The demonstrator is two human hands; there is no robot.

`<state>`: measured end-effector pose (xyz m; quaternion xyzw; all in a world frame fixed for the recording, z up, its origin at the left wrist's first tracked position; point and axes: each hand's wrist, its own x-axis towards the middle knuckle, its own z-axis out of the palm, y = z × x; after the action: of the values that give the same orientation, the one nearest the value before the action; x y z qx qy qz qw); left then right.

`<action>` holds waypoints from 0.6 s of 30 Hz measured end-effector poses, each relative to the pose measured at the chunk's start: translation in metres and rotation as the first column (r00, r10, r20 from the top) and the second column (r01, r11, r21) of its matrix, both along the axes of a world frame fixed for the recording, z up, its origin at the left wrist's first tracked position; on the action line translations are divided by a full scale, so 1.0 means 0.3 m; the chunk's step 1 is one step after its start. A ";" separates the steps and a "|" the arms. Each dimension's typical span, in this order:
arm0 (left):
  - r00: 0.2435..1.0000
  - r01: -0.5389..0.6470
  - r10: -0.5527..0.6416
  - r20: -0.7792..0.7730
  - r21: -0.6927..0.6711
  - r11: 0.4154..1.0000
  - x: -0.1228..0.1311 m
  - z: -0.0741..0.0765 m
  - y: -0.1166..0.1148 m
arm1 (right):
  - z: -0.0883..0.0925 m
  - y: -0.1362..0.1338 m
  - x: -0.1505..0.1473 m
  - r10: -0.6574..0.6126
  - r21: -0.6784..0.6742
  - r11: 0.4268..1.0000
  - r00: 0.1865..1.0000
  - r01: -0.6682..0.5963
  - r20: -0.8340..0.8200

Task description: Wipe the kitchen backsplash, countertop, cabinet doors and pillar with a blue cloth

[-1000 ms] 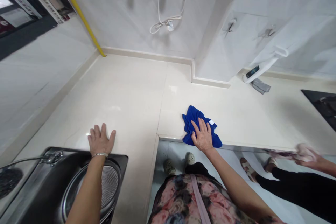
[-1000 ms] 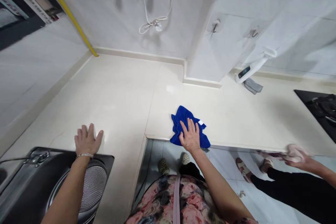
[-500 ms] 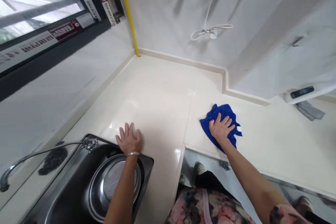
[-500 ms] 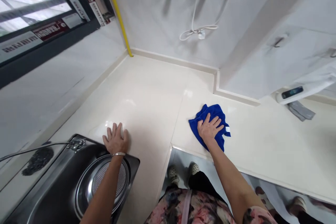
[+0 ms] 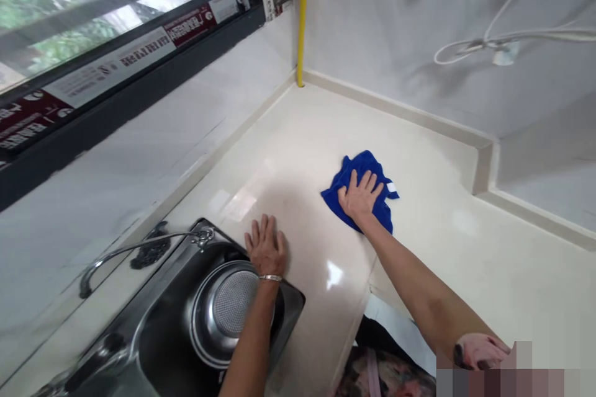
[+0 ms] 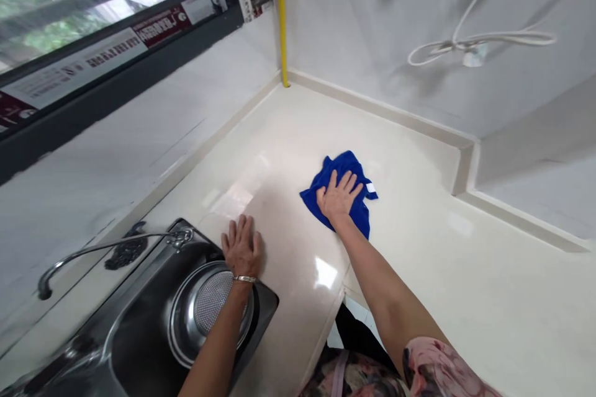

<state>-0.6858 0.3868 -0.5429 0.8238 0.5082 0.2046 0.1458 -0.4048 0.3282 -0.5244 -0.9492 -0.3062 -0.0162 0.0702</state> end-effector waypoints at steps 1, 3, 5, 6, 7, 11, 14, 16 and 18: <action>1.000 0.005 -0.006 0.003 0.012 1.000 -0.005 -0.005 -0.002 | 0.009 0.060 -0.043 0.061 0.009 0.998 0.998 -0.061 -0.033; 1.000 0.006 -0.006 0.012 0.038 0.999 -0.013 -0.017 -0.006 | 0.024 0.154 -0.145 0.232 0.057 0.972 0.967 -0.227 -0.102; 1.000 -0.010 0.009 0.019 0.070 0.997 -0.022 -0.032 -0.003 | 0.032 0.205 -0.254 0.432 0.125 0.901 0.889 -0.416 -0.153; 1.000 -0.019 0.017 0.023 0.087 0.996 -0.027 -0.040 0.001 | 0.032 0.215 -0.305 0.531 0.158 0.846 0.831 -0.509 -0.167; 0.999 -0.025 0.022 0.030 0.102 0.994 -0.033 -0.046 0.007 | 0.030 0.214 -0.351 0.622 0.189 0.782 0.764 -0.594 -0.173; 0.993 -0.007 -0.009 0.117 0.137 0.991 -0.054 -0.051 0.045 | 0.018 0.136 -0.468 0.840 0.286 0.541 0.520 -0.791 -0.154; 0.969 -0.047 0.010 0.245 0.146 0.988 -0.049 -0.037 0.080 | 0.012 0.027 -0.499 0.874 0.264 0.484 0.475 -0.834 -0.104; 0.952 -0.032 -0.008 0.305 0.125 0.992 -0.028 -0.028 0.103 | 0.005 -0.056 -0.503 0.866 0.222 0.494 0.499 -0.840 -0.038; 0.960 -0.013 -0.021 0.280 0.119 0.993 0.000 -0.016 0.117 | -0.002 -0.144 -0.497 0.839 0.187 0.529 0.543 -0.828 0.029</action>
<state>-0.6859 0.4220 -0.5478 0.7946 0.4677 0.3491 0.1672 -0.5540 0.2850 -0.5249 -0.6776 -0.7166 0.0228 0.1637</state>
